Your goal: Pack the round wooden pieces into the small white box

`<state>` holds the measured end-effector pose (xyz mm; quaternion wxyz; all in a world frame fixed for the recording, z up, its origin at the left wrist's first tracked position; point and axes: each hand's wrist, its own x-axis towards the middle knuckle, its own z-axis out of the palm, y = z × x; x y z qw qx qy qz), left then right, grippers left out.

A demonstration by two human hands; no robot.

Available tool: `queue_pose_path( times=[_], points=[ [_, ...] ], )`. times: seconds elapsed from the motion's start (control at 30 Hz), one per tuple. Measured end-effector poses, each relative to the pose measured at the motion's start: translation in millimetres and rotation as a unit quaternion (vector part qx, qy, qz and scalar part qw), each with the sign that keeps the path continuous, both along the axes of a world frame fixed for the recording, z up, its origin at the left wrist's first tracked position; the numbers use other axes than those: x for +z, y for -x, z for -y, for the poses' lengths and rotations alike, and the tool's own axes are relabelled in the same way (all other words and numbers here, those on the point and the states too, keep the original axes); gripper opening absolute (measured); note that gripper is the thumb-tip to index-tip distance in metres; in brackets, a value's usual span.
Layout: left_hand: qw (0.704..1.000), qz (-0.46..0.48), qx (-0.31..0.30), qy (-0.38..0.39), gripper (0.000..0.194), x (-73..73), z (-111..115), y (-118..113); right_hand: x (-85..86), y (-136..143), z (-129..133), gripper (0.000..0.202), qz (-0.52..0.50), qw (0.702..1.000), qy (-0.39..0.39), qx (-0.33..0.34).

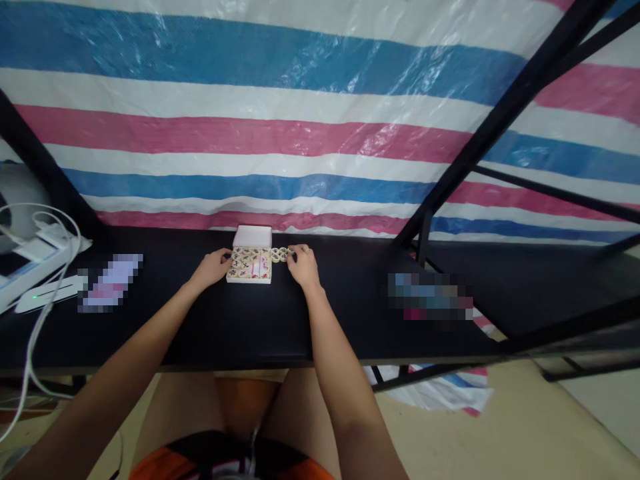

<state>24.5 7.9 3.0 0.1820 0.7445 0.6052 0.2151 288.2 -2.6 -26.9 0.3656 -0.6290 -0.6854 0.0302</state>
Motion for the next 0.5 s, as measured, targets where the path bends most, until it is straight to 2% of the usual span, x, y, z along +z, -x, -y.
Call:
queue_pose_path(
  times=[0.17, 0.3, 0.4, 0.5],
  points=[
    [1.0, -0.003, 0.006, 0.002, 0.038, 2.5, 2, -1, 11.8, 31, 14, 0.026, 0.021, 0.991, -0.014, 0.132],
    [1.0, -0.006, 0.006, 0.0, 0.038, 4.1, 3, -1, 12.3, 49, 18, 0.033, 0.084, 0.984, -0.009, 0.157],
    [1.0, -0.005, 0.002, -0.002, 0.037, 4.0, 2, -2, 12.6, 55, 20, 0.037, 0.116, 0.976, -0.006, 0.185],
    [1.0, -0.002, 0.0, -0.001, 0.037, 3.5, 2, -2, 13.2, 57, 22, 0.037, 0.13, 0.974, 0.004, 0.184]
  ],
)
